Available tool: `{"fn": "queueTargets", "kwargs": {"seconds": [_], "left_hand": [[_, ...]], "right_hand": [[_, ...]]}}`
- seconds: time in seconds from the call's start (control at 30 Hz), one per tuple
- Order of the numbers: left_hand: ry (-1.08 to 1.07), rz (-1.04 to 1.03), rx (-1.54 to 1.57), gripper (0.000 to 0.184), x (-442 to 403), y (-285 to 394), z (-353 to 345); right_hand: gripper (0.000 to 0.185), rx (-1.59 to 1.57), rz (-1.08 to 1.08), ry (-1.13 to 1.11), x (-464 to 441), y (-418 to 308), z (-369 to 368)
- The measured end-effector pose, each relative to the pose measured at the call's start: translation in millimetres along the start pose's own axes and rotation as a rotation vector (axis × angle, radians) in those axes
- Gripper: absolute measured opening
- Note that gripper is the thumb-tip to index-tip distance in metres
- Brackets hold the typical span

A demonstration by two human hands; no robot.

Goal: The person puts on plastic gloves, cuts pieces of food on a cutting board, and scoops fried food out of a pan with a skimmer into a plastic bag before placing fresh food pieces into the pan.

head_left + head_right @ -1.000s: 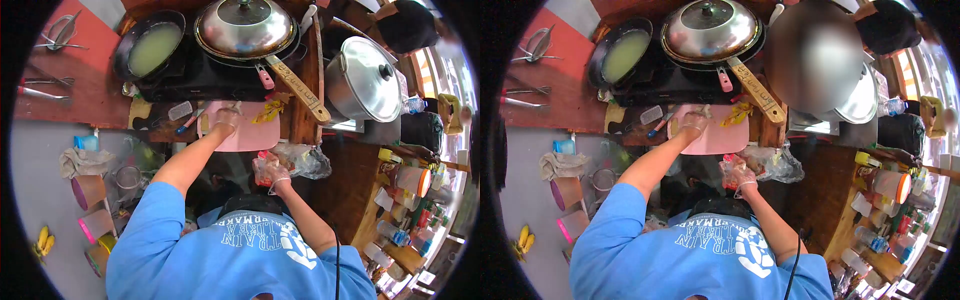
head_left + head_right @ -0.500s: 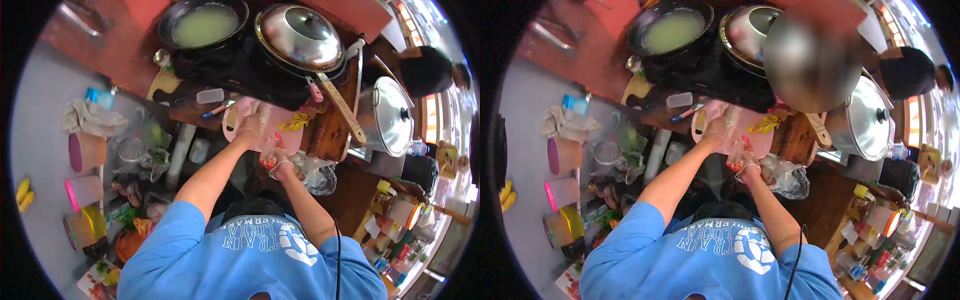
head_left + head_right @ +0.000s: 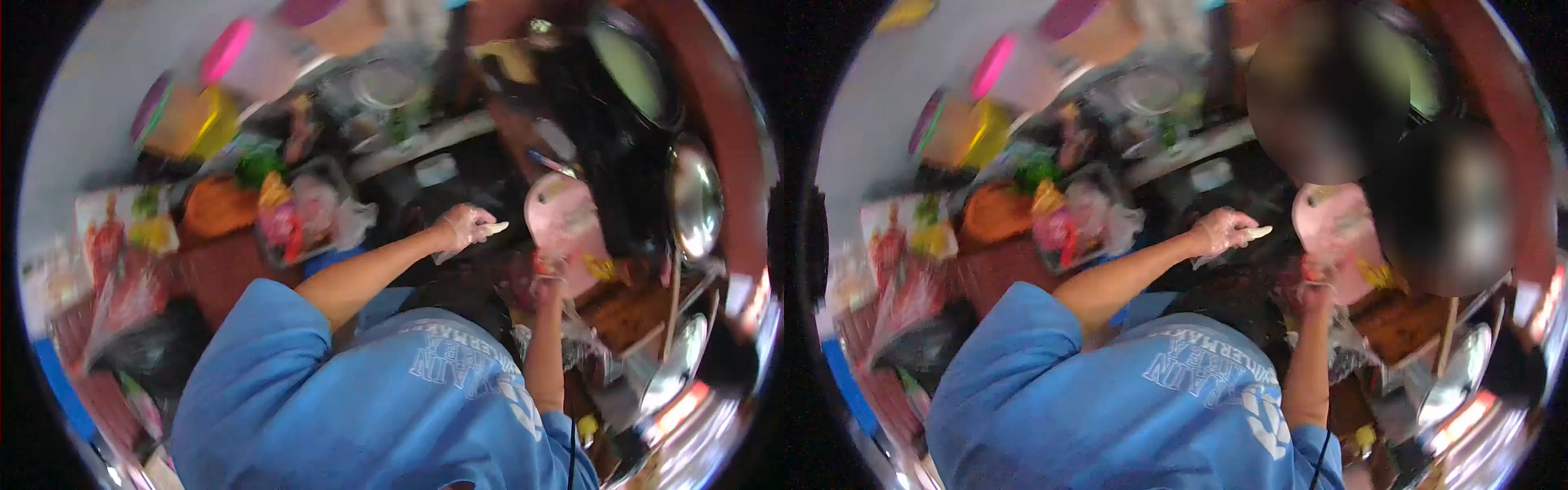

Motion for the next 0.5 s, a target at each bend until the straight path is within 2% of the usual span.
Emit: {"fn": "queueTargets", "kwargs": {"seconds": [0.03, 0.07, 0.1, 0.13, 0.17, 0.2, 0.23, 0.3, 0.33, 0.37, 0.43, 0.5], "left_hand": [[0.033, -0.09, -0.161, 0.027, 35, -15, 31], [0.046, -0.177, -0.324, 0.027, 70, -25, 56], [0.163, -0.09, -0.281, 0.025, 110, -29, 79], [0.336, 0.083, -0.028, 0.023, 149, -28, 100], [0.532, -0.011, 0.236, 0.022, 181, -64, 115], [0.726, 0.132, 0.092, 0.021, 215, -77, 132], [0.876, 0.102, -0.02, 0.019, 252, -129, 152], [1.07, 0.284, -0.272, 0.02, 298, -155, 176], [1.085, 0.29, -0.261, 0.02, 310, -167, 184], [0.994, 0.534, -0.404, 0.025, 319, -182, 194], [0.888, 0.775, -0.526, 0.03, 330, -212, 207], [0.87, 0.715, -0.68, 0.039, 331, -240, 216]], "right_hand": [[0.045, -0.074, -0.23, -0.143, -8, -8, 34], [0.045, 0.014, -0.152, 0.001, -11, 2, 24], [0.045, 0.113, -0.054, 0.135, -11, 5, 7], [0.046, 0.216, 0.063, 0.26, -9, 2, -8], [0.046, 0.314, 0.198, 0.384, -4, -3, -25], [0.046, 0.413, 0.343, 0.502, -4, -4, -36], [0.045, 0.383, 0.245, 0.462, -9, -2, -44], [0.044, 0.427, 0.229, 0.479, -18, -4, -43], [0.044, 0.456, 0.223, 0.494, -22, -4, -43], [0.044, 0.47, 0.215, 0.492, -26, -2, -46], [0.036, 0.354, 0.152, 0.438, -32, 5, -52], [0.036, 0.413, 0.136, 0.483, -35, 3, -54]]}}
Point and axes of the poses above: each hand's wrist, its own x-axis away from the middle knuckle, its own z-axis out of the back of the hand, y = z × x, the point moved 2 cm from there along -x, towards the middle knuckle, and after that the axes turned 14 degrees about -z, right-handed, at the moved point
